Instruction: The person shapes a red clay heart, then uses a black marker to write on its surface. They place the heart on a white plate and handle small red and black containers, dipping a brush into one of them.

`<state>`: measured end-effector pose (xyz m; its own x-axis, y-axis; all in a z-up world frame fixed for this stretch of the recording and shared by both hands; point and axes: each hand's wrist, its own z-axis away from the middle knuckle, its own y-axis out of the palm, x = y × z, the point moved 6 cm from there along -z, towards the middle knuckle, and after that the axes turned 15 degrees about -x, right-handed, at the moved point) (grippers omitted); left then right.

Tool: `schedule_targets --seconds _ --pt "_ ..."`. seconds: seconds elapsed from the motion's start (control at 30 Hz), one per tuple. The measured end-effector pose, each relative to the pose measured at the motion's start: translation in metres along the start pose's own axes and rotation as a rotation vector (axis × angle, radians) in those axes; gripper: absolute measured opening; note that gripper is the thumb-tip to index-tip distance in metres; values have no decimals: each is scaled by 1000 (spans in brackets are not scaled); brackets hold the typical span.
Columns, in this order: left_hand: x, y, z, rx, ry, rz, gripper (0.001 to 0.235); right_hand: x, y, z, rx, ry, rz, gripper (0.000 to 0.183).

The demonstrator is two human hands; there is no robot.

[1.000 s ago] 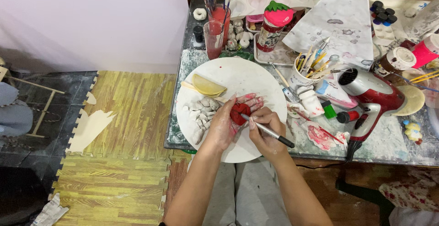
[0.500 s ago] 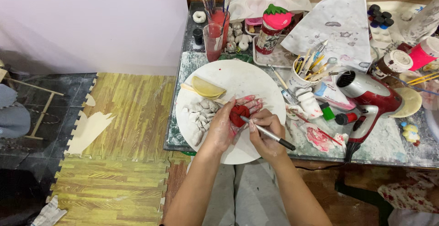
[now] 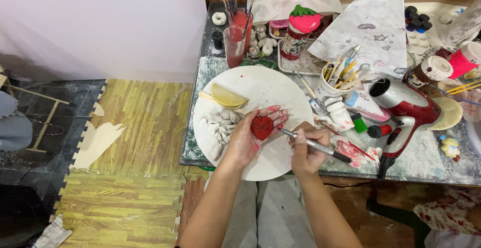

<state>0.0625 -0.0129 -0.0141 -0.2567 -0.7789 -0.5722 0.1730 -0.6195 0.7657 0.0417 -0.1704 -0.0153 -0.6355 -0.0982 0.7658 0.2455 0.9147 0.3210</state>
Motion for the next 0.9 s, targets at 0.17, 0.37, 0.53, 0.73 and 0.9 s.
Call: schedule_targets --seconds 0.17,0.37,0.53,0.73,0.9 --pt "1 1 0 -2 -13 37 57 -5 -16 -9 -247 128 -79 13" --pt "-2 4 3 -18 -19 16 58 11 -21 -15 -192 344 -249 22" --pt "-4 8 17 53 10 -13 59 19 -36 -13 -154 233 -66 23" --pt "-1 7 32 105 48 -46 62 19 -37 -8 22 219 -40 19" --pt "-2 1 33 39 53 -34 61 18 -26 -4 31 202 41 16"
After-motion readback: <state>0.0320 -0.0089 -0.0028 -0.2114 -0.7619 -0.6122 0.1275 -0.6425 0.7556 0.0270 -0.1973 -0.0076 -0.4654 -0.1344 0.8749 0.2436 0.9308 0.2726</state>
